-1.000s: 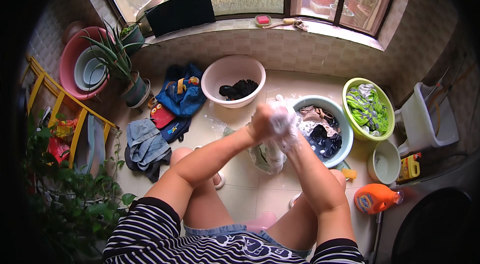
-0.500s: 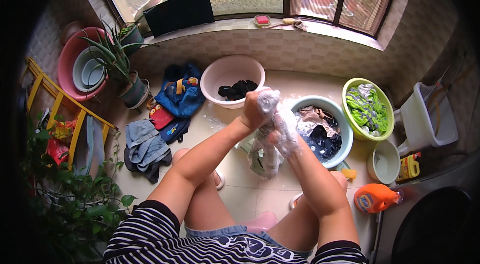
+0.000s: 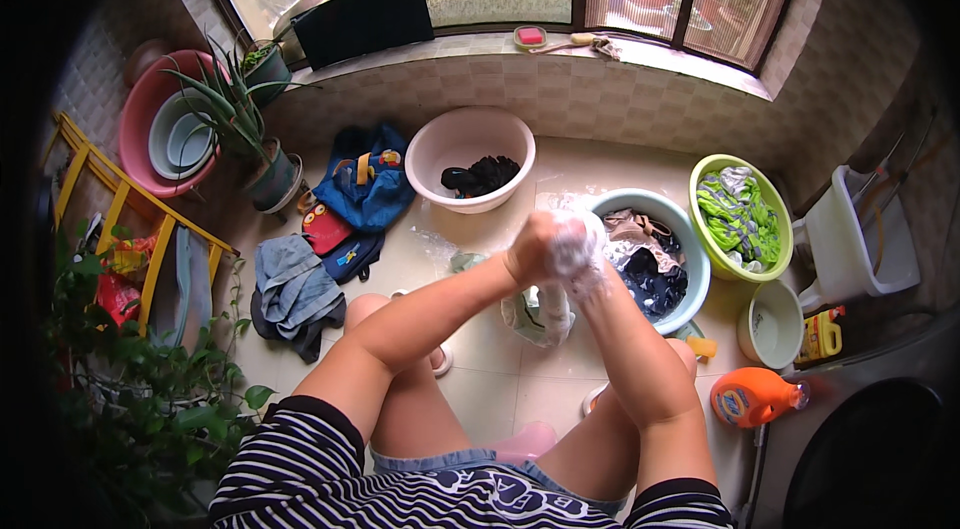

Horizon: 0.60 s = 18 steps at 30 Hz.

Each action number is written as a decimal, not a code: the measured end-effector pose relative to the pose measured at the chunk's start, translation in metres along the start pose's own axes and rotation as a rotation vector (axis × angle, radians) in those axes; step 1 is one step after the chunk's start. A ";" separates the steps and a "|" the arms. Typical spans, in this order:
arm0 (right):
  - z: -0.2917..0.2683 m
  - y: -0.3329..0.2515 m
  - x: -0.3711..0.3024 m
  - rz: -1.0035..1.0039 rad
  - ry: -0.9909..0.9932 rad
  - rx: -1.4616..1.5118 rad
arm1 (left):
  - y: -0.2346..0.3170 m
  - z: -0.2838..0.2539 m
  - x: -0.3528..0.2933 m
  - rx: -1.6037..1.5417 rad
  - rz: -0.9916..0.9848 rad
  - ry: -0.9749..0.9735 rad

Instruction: The person washes a garment by hand in a plastic basin of soapy water, scrubbing the fabric and wringing it out.

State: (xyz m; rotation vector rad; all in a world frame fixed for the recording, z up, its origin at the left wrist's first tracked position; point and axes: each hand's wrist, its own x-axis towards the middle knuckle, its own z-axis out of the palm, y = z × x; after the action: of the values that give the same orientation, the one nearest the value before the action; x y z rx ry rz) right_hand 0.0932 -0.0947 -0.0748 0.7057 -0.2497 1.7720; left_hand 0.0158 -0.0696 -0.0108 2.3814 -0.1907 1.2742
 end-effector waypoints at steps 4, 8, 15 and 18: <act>0.059 0.073 0.038 -0.448 0.894 -0.766 | -0.046 -0.046 -0.001 0.339 -0.103 -0.044; 0.023 -0.026 -0.026 -0.081 0.333 -0.847 | 0.007 0.001 0.004 -0.023 0.064 0.070; 0.053 0.058 0.028 -0.333 0.929 -0.834 | -0.031 -0.038 0.002 0.216 -0.134 0.054; 0.014 -0.022 -0.022 -0.182 0.574 -0.853 | -0.016 -0.019 0.012 0.051 -0.085 0.199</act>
State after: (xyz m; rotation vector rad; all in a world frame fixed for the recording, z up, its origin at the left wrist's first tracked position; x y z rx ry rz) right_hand 0.1219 -0.1124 -0.0801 -0.3768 -0.4815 1.4275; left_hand 0.0133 -0.0463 0.0032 2.2602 0.0029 1.4799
